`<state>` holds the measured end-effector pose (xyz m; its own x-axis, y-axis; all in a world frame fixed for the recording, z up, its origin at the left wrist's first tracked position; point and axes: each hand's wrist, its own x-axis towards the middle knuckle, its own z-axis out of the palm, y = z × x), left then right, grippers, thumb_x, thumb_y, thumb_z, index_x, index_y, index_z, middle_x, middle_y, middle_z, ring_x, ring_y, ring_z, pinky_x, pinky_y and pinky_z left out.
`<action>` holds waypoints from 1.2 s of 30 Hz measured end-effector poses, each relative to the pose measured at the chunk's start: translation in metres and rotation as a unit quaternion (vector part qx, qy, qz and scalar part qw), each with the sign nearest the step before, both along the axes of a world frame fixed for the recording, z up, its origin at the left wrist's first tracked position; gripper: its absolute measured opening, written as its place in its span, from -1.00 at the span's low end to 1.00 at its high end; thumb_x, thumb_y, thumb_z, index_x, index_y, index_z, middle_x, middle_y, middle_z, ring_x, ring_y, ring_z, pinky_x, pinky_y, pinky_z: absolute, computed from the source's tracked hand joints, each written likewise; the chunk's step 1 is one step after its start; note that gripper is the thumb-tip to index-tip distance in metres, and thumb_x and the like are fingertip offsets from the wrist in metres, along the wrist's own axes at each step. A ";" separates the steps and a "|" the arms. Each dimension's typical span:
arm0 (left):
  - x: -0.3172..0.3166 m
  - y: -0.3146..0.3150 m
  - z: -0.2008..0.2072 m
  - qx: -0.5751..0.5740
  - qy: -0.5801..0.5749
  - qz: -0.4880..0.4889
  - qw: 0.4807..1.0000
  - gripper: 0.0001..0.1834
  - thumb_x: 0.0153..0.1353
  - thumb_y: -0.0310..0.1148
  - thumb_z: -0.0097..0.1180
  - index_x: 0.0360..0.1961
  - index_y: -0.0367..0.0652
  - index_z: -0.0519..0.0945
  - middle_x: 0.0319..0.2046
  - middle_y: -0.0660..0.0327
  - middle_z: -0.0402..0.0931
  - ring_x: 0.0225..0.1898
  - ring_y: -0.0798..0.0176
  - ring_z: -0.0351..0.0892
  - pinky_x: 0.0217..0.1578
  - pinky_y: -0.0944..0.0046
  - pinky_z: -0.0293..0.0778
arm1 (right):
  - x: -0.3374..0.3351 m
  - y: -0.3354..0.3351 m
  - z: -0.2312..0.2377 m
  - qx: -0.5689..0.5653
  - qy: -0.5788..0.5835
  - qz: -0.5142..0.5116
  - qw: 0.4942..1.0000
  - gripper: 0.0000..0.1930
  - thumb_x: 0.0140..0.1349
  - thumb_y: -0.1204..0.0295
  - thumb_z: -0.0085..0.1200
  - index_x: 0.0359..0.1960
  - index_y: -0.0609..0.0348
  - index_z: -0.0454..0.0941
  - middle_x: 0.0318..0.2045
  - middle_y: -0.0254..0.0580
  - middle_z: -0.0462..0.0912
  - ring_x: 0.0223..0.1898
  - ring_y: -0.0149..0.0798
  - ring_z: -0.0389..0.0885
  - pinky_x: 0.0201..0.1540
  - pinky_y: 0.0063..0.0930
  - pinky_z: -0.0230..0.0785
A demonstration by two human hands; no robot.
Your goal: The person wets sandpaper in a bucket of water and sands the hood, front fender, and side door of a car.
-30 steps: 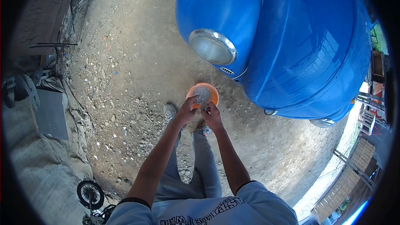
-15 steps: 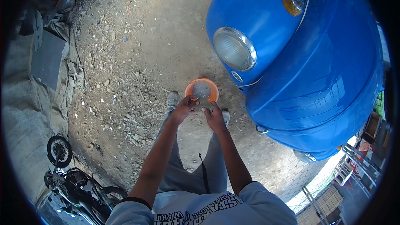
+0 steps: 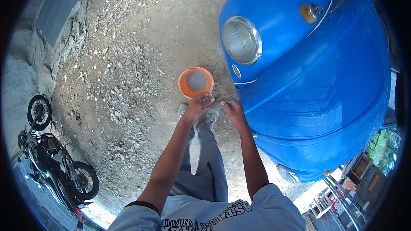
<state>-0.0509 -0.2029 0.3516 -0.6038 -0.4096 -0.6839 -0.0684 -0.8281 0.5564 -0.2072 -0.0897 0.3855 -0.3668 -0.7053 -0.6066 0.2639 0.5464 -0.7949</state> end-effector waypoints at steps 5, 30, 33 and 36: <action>-0.017 0.002 0.023 -0.068 -0.036 -0.034 0.996 -0.75 0.43 -0.34 0.11 0.06 -0.18 0.55 -0.13 0.22 0.65 -0.07 0.33 0.62 -0.01 0.27 0.47 | -0.027 -0.010 0.049 -0.020 0.294 0.204 0.934 -0.50 0.36 0.52 0.03 0.35 0.16 0.39 0.17 0.11 0.60 0.14 0.19 0.58 0.14 -0.09 0.48; -0.215 0.103 0.034 -0.166 -0.078 -0.001 0.983 -0.38 0.46 -0.04 -0.08 0.41 -0.15 0.29 0.26 0.08 0.46 0.28 0.11 0.42 0.20 0.04 0.33 | -0.404 -0.006 0.203 0.020 0.742 0.488 0.458 -0.42 0.38 0.25 -0.02 0.44 -0.05 0.32 0.53 -0.19 0.15 0.56 -0.20 0.02 0.61 -0.26 -0.23; -0.216 0.099 0.035 -0.168 -0.071 0.004 0.983 -0.37 0.46 -0.02 -0.08 0.42 -0.15 0.28 0.30 0.06 0.43 0.33 0.08 0.38 0.23 0.00 0.32 | -0.422 0.005 0.205 0.082 0.817 0.331 0.465 -0.36 0.39 0.17 -0.03 0.48 0.00 0.24 0.53 -0.10 0.12 0.57 -0.13 -0.01 0.61 -0.20 -0.24; -0.212 0.097 0.033 -0.167 -0.075 0.000 0.983 -0.32 0.47 0.05 -0.10 0.44 -0.15 0.26 0.36 0.02 0.37 0.41 0.02 0.31 0.30 -0.04 0.26 | -0.327 0.030 0.164 0.016 0.756 0.384 0.530 -0.28 0.39 0.06 -0.06 0.52 0.08 0.14 0.55 -0.03 0.07 0.58 -0.08 -0.07 0.62 -0.14 -0.29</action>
